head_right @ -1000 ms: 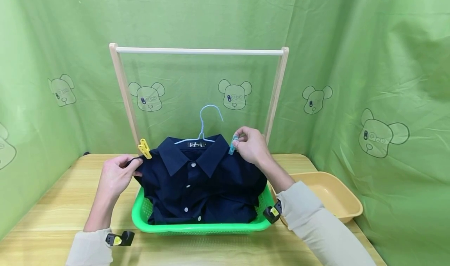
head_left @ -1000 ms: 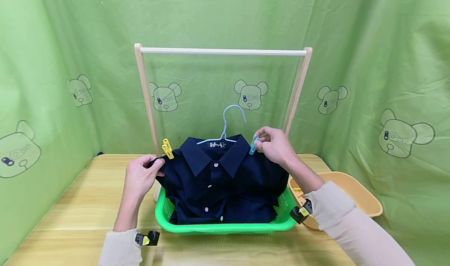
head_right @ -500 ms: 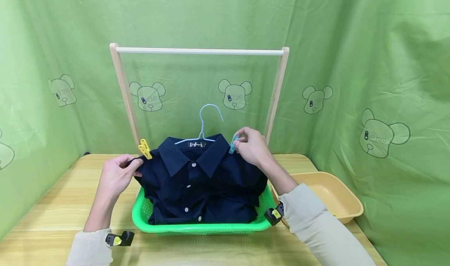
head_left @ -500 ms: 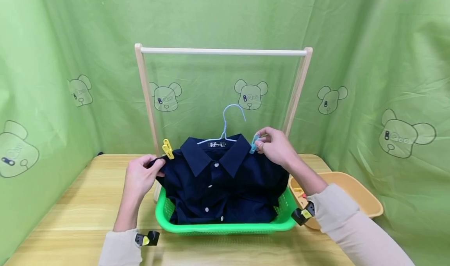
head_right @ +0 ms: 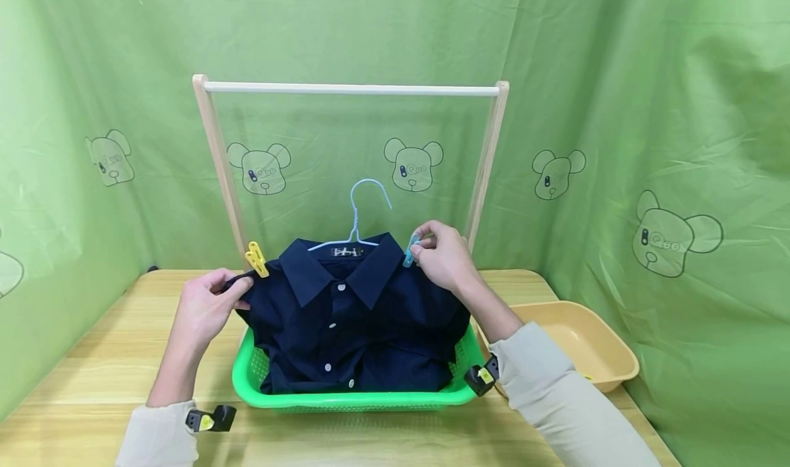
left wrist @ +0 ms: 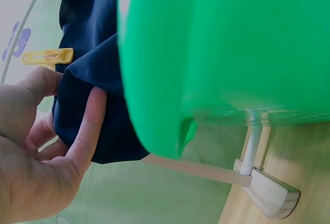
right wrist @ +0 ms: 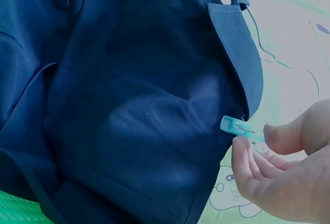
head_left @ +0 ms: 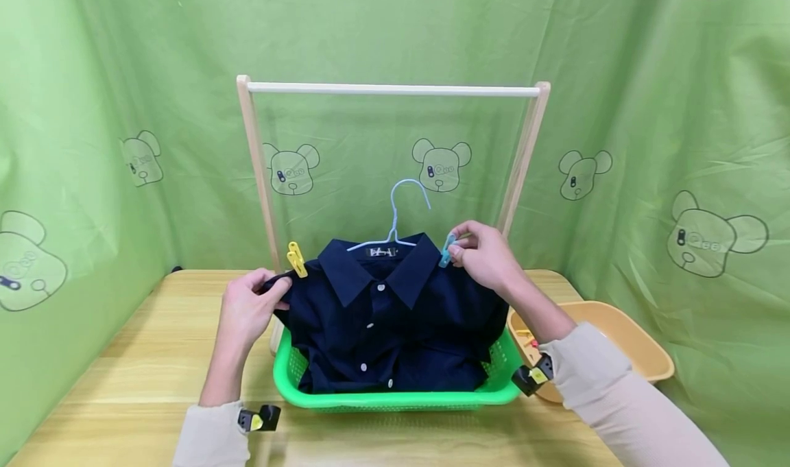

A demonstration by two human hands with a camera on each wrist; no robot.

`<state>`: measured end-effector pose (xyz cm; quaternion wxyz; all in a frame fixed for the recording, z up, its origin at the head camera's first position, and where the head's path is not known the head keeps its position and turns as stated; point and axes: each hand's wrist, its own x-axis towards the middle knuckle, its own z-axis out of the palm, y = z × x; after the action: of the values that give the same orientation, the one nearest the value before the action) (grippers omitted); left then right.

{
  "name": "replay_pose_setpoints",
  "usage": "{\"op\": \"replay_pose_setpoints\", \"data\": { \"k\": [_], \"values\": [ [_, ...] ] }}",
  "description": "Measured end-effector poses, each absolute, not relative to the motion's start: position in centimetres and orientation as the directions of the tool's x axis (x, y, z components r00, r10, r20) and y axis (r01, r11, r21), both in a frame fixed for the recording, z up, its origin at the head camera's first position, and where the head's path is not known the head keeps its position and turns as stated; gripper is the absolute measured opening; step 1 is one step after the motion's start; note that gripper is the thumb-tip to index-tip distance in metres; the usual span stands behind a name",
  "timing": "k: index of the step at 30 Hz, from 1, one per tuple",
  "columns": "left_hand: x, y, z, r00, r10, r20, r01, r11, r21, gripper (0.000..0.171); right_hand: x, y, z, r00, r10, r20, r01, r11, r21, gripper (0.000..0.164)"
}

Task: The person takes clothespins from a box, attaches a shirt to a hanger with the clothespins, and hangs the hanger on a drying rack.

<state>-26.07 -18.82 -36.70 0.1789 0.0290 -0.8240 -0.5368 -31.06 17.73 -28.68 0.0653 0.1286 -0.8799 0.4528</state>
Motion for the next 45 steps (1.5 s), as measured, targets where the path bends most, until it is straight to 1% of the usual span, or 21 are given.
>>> {"op": "replay_pose_setpoints", "data": {
  "k": [13,16,21,24,30,34,38,42,45],
  "values": [
    [-26.0,-18.3,-36.3,-0.943,-0.217,0.252,0.173,0.327,0.929,0.024,-30.9,18.0,-28.6,-0.957,-0.162,0.241,-0.29,0.565,-0.773,0.021],
    [-25.8,-18.3,-36.0,-0.946,-0.213,0.242,0.15,0.373,0.916,0.024,-30.9,18.0,-28.6,-0.956,-0.162,0.244,-0.292,0.562,-0.773,0.021],
    [-25.4,-18.1,-35.6,-0.949,-0.192,0.25,0.122,0.507,0.853,0.021,-30.8,18.1,-28.6,-0.958,-0.16,0.238,-0.287,0.56,-0.777,0.021],
    [-25.2,-18.0,-35.3,-0.945,-0.171,0.278,0.135,0.572,0.809,0.02,-30.8,18.1,-28.6,-0.959,-0.158,0.237,-0.284,0.558,-0.779,0.021],
    [-24.8,-17.7,-35.1,-0.926,-0.141,0.349,0.178,0.654,0.736,0.018,-30.7,18.3,-28.8,-0.958,-0.156,0.24,-0.286,0.558,-0.779,0.022],
    [-24.8,-17.4,-35.0,-0.909,-0.139,0.392,0.184,0.711,0.679,0.019,-30.8,18.6,-29.0,-0.96,-0.154,0.236,-0.281,0.56,-0.78,0.025],
    [-24.7,-17.2,-35.0,-0.892,-0.163,0.423,0.169,0.747,0.644,0.021,-30.6,18.6,-28.9,-0.965,-0.154,0.212,-0.262,0.562,-0.785,0.029],
    [-24.6,-17.1,-35.2,-0.871,-0.205,0.447,0.159,0.742,0.651,0.02,-30.3,18.5,-28.8,-0.968,-0.163,0.193,-0.251,0.563,-0.787,0.031],
    [-24.7,-17.0,-35.5,-0.843,-0.237,0.483,0.161,0.745,0.647,0.018,-30.1,18.5,-28.7,-0.968,-0.171,0.185,-0.25,0.563,-0.788,0.033]
  ]
}}
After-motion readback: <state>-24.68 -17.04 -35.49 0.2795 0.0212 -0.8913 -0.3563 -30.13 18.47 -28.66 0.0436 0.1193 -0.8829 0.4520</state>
